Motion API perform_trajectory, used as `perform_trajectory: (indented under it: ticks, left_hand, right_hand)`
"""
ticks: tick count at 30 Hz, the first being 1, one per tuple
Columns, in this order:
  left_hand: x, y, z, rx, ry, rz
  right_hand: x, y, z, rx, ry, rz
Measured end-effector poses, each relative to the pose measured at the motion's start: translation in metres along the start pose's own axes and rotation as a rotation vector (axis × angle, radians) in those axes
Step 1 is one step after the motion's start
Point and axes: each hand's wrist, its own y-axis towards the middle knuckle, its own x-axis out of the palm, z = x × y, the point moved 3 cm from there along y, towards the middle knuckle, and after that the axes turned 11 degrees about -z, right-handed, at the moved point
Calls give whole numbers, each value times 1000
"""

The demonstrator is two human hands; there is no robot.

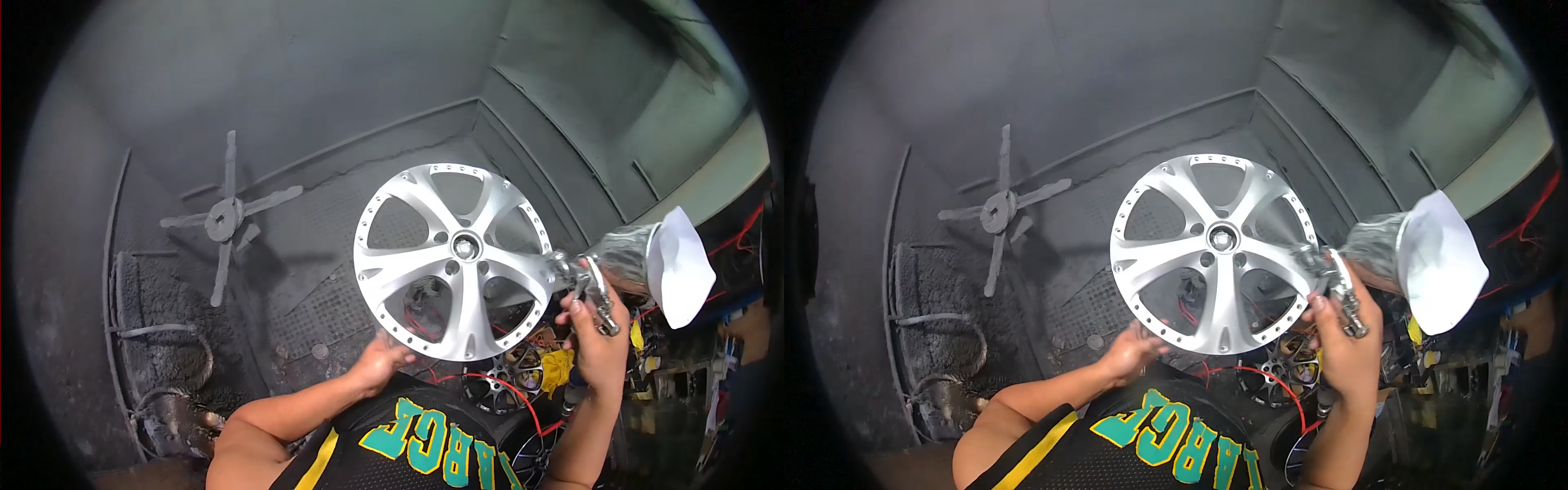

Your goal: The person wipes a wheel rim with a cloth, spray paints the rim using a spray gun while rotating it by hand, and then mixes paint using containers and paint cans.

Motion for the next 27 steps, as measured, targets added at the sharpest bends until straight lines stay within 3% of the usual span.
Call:
perform_trajectory:
  ticks: [4, 5, 10, 11, 15, 19, 21, 25, 27]
  left_hand:
    - [-30, 0, -30, -128, 81, -137]
    - [-47, 7, -27, -196, 134, -32]
    - [-88, 29, 45, 237, 31, 147]
    - [-66, 21, 63, 259, -40, 181]
    - [-25, 6, 36, 111, -6, 211]
    - [-5, -9, -8, 7, -12, 134]
    - [-12, -6, -31, -74, 145, -183]
    - [-46, 0, -27, -290, 135, -29]
    - [-73, 10, -7, -77, 119, 93]
  right_hand:
    - [0, 0, 4, 1, 53, 26]
    - [3, -3, 0, 1, 55, 24]
    - [25, -26, -12, 103, 306, -319]
    - [28, -28, -15, 109, 330, -350]
    - [32, -18, -12, 11, 87, -223]
    - [23, -9, 2, -39, 85, -58]
    - [22, -7, 2, -17, 55, -26]
    - [14, -7, 1, -9, 7, 47]
    - [3, -13, 2, 9, -24, 83]
